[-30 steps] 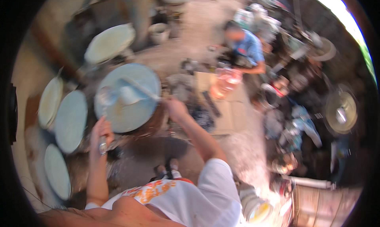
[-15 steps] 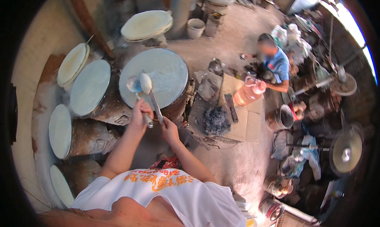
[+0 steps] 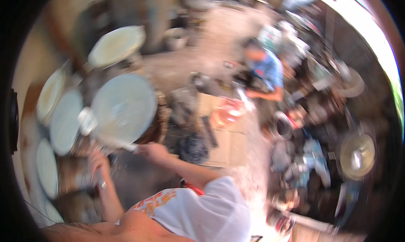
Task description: The person prepares multiple thin pancakes or crepes on heated surfaces using a ladle to spread batter and a thin stick to flip and remove them.
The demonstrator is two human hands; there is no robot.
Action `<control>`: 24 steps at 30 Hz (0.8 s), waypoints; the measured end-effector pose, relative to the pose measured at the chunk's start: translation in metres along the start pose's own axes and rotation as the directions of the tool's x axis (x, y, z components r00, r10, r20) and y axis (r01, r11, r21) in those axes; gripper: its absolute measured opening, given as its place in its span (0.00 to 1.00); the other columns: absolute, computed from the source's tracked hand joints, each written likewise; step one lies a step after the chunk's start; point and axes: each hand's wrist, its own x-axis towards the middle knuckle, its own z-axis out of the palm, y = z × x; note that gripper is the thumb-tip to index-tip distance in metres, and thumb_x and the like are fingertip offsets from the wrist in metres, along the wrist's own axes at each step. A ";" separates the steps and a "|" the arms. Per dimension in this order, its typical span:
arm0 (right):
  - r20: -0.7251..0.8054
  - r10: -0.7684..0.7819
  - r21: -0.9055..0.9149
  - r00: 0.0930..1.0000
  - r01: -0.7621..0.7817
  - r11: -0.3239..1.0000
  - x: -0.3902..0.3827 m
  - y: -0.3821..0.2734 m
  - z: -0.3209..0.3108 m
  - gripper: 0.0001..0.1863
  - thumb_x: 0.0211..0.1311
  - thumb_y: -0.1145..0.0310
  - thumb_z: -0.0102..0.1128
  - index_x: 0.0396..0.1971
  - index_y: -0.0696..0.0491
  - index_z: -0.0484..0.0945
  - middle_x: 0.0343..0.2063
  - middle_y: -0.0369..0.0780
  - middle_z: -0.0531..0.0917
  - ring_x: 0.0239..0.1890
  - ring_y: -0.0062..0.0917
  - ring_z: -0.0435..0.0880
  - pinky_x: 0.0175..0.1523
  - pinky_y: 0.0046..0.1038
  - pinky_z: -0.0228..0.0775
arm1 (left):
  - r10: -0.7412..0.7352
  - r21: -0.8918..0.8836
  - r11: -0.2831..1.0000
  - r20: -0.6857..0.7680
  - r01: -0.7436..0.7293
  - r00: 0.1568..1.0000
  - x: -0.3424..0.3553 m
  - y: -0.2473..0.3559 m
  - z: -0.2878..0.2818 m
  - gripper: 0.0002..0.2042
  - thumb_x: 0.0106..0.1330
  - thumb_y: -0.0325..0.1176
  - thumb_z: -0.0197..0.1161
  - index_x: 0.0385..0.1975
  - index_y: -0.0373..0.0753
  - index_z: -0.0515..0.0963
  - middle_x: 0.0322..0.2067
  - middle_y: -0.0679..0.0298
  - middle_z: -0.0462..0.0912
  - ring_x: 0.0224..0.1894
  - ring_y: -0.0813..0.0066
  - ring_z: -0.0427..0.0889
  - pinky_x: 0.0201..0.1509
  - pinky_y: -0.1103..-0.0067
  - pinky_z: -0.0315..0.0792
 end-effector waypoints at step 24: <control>0.634 -0.773 0.680 -0.029 0.497 0.539 -0.076 -0.198 0.291 0.18 0.55 0.66 0.63 0.47 0.49 0.78 0.36 0.43 0.82 0.37 0.33 0.81 0.41 0.31 0.73 | 0.539 -0.153 0.012 0.833 -0.988 -0.123 -0.479 -0.134 -0.014 0.19 0.73 0.43 0.40 0.17 0.46 0.55 0.11 0.72 0.59 0.05 0.83 0.57 0.09 0.86 0.59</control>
